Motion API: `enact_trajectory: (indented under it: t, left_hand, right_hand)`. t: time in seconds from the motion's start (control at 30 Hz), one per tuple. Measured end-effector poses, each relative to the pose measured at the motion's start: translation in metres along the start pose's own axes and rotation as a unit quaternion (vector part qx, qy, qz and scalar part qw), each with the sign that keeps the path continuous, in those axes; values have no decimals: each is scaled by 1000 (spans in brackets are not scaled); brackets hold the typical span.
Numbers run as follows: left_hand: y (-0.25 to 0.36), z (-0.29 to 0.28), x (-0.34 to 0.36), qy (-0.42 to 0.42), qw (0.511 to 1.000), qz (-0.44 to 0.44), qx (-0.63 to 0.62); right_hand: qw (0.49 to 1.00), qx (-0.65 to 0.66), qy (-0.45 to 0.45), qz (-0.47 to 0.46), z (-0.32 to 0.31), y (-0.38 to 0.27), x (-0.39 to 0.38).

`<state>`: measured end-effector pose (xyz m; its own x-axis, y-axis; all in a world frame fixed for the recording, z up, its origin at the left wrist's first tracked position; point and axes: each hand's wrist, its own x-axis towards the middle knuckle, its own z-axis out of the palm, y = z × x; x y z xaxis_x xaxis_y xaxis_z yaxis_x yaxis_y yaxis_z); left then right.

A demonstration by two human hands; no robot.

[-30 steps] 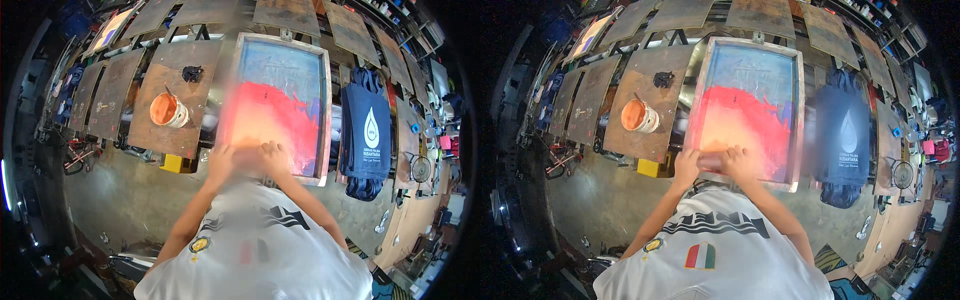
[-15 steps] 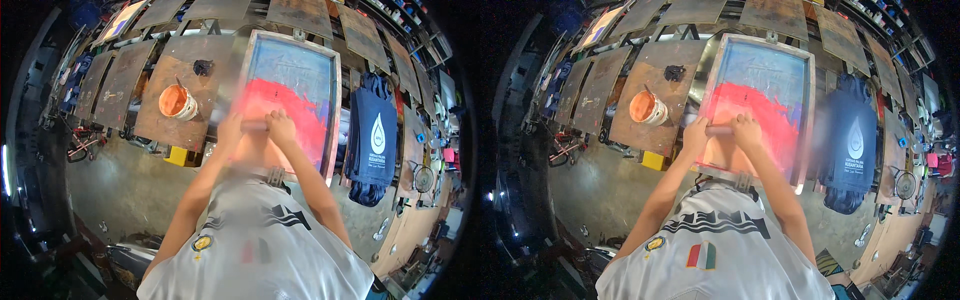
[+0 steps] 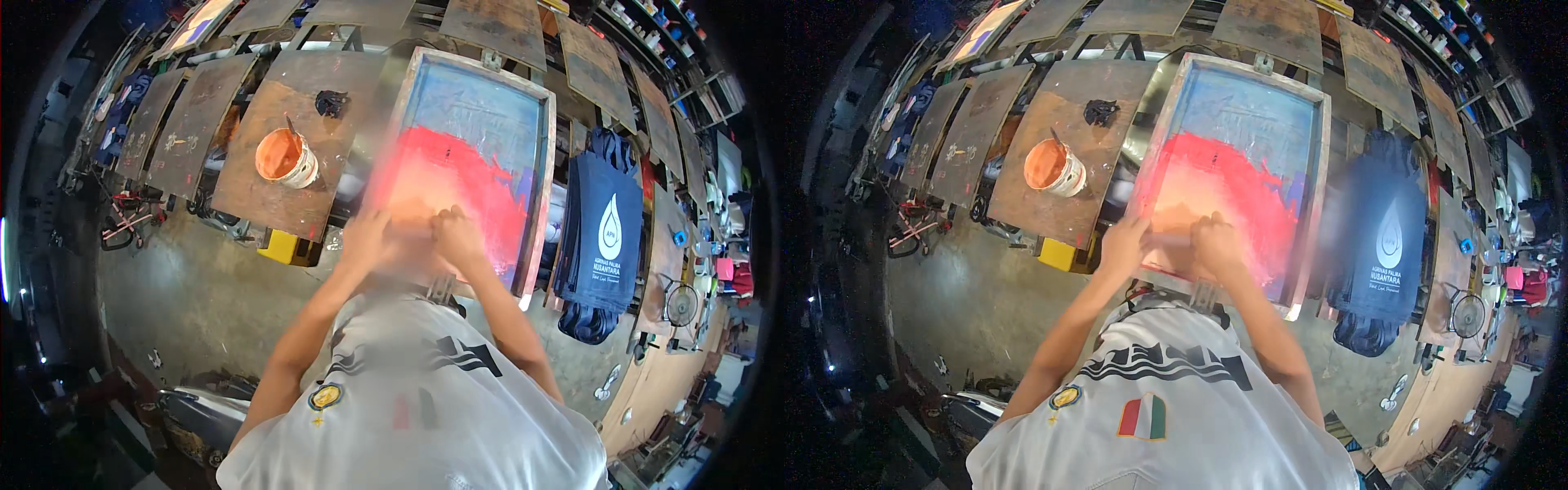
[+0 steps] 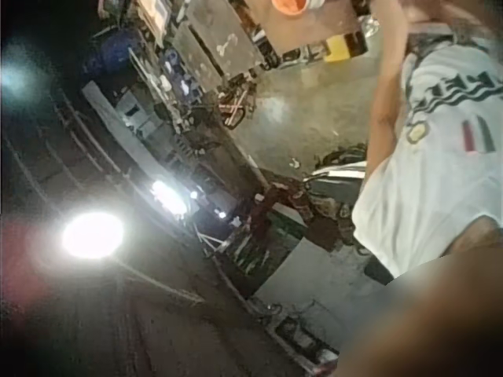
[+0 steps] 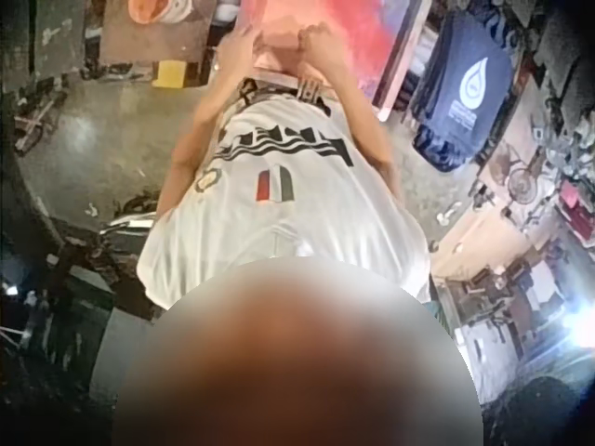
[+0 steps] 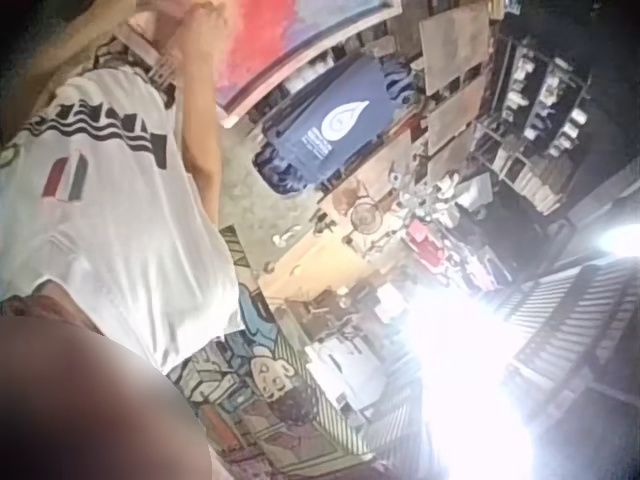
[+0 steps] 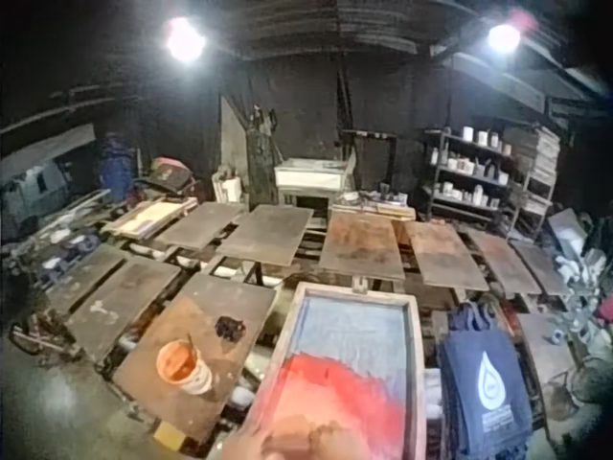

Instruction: Using a squeegee to apply ink through a screen onto a t-shirt in a screen printing press.

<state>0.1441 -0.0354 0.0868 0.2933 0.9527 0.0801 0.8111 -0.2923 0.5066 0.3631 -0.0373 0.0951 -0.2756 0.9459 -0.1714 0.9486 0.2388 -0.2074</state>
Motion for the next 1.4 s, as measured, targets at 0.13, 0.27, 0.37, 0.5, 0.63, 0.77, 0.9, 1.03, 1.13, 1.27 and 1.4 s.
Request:
enact_trajectory:
  t: [0.13,0.27,0.37,0.5,0.63,0.77,0.9,1.03,1.13,1.27,1.4]
  left_hand:
    - [-8,-3,29,71,996,53,3]
    - [-7,-1,5,49,997,51,-36]
    - [-21,6,-30,16,997,79,-16]
    - [-25,-6,-37,-29,992,113,-46]
    - [-25,-10,10,-75,993,93,4]
    - [-28,-7,69,-13,991,113,69]
    - [-18,2,98,13,995,97,32]
    - [-9,3,74,17,999,51,-9]
    - [-14,0,35,7,988,151,4]
    - [-18,-4,-5,-96,982,161,35]
    - [-17,-9,5,-144,977,152,33]
  right_hand:
    - [997,23,66,-23,2,7,20]
    - [983,-10,176,-44,42,-7,-10]
    - [977,-29,206,-48,60,-25,-47]
    - [987,14,151,-57,50,-28,-56]
    - [997,49,43,33,21,-1,-11]
    - [996,29,29,74,-5,15,50]
    - [989,-12,137,58,5,28,67]
    - [981,-13,190,27,30,21,38]
    - [979,-21,201,-1,35,3,-2]
    - [993,-22,111,19,28,-20,-40]
    - [997,9,72,34,21,-18,-35]
